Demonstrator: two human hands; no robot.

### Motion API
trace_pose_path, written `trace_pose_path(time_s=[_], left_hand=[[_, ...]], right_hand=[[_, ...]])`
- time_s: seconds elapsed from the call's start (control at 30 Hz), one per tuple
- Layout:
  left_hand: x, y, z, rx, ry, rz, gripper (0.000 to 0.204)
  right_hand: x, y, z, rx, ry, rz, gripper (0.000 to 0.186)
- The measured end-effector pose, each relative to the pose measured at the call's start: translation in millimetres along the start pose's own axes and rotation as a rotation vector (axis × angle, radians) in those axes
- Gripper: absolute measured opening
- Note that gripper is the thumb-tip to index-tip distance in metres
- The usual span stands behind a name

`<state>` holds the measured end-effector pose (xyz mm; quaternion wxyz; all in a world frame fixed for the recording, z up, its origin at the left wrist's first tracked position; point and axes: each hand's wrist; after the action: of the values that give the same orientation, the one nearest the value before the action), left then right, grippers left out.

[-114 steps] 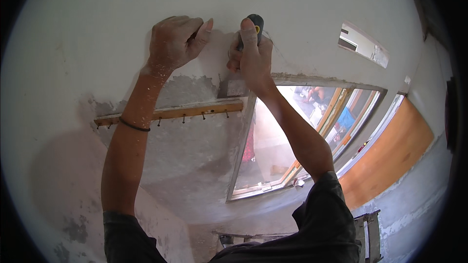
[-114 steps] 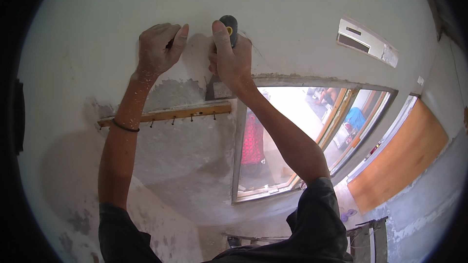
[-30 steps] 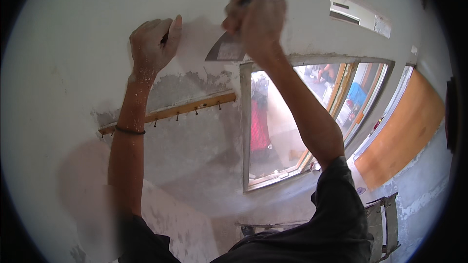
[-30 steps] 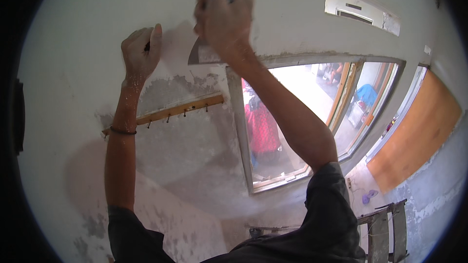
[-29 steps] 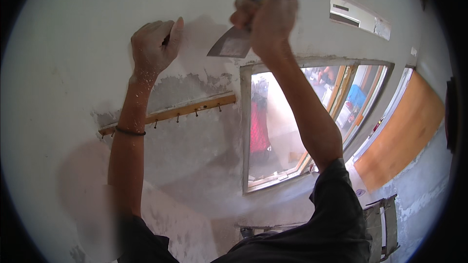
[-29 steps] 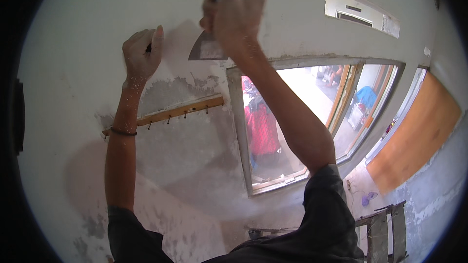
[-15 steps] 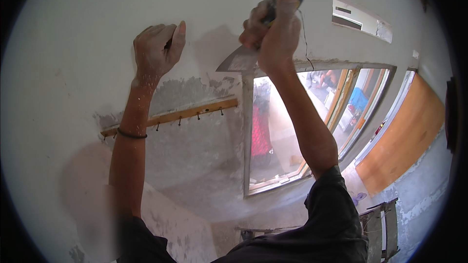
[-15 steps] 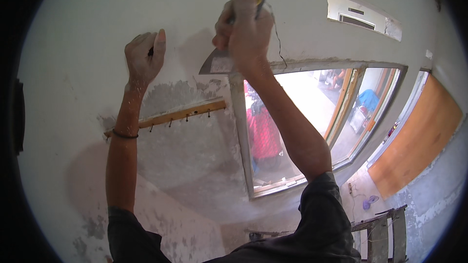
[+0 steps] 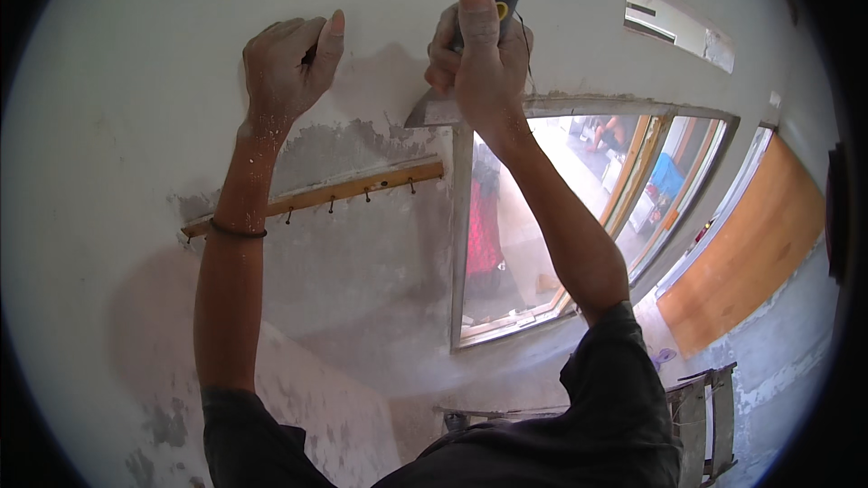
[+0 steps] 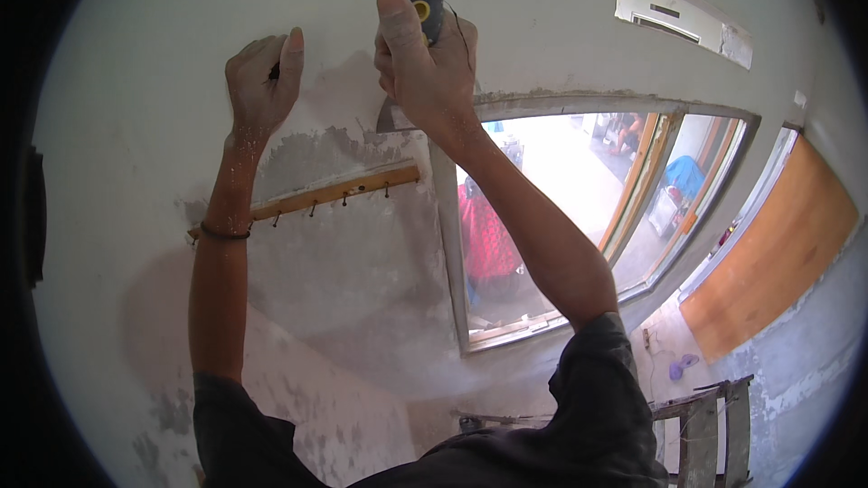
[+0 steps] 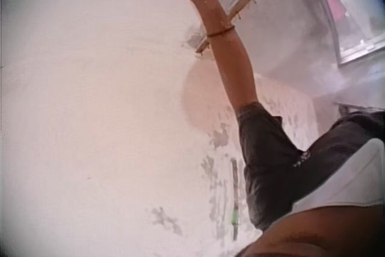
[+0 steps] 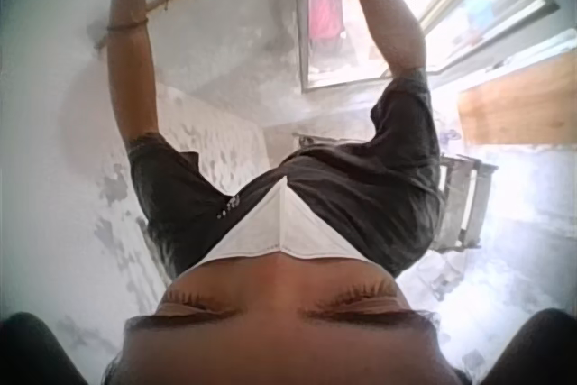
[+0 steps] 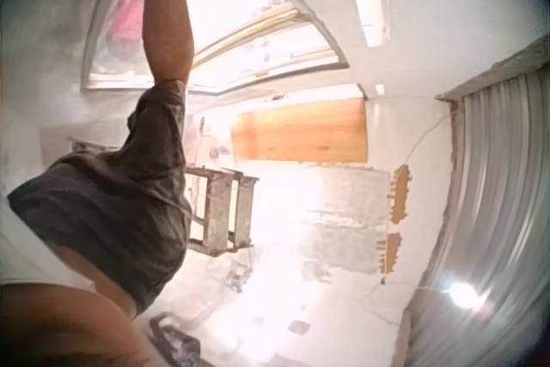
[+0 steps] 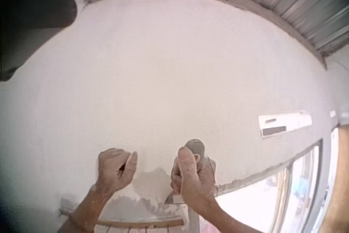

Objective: The person applies plaster to the corner and edge of a ceiling near a window using a putty knife.

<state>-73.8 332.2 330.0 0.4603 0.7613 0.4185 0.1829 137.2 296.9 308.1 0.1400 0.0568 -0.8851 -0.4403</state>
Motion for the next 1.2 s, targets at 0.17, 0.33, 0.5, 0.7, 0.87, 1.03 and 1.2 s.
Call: trace_pose_path(time_s=[0.17,0.33,0.5,0.7,0.87,1.03,1.2], left_hand=[[-4,1,0,-0.031,-0.023,0.029,0.051],[-1,2,0,-0.013,-0.042,0.041,0.052],[-1,-2,-4,-0.001,-0.011,0.037,0.051],[2,-3,-3,-0.008,-0.063,0.050,0.051],[0,1,-5,0.010,-0.060,0.062,0.051],[2,-3,-6,-0.011,-0.077,0.060,0.051],[0,-3,-4,-0.013,-0.048,0.042,0.050]], right_hand=[[5,4,-11,0.039,0.064,0.012,0.066],[4,-7,10,0.065,-0.010,-0.004,0.064],[-1,4,-9,0.024,0.042,0.047,0.069],[0,-4,9,0.060,-0.064,0.032,0.069],[-2,1,-7,-0.010,0.042,0.084,0.068],[-1,-7,16,0.129,-0.073,0.038,0.069],[-7,2,0,0.006,0.129,0.028,0.064]])
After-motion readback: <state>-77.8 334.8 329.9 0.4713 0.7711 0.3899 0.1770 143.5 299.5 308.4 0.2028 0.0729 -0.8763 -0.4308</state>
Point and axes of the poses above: each hand's wrist, its own y-axis towards the middle knuckle, its own x-axis out of the palm, z = x × y, and after that the axes turned 9 degrees about x, right-handed
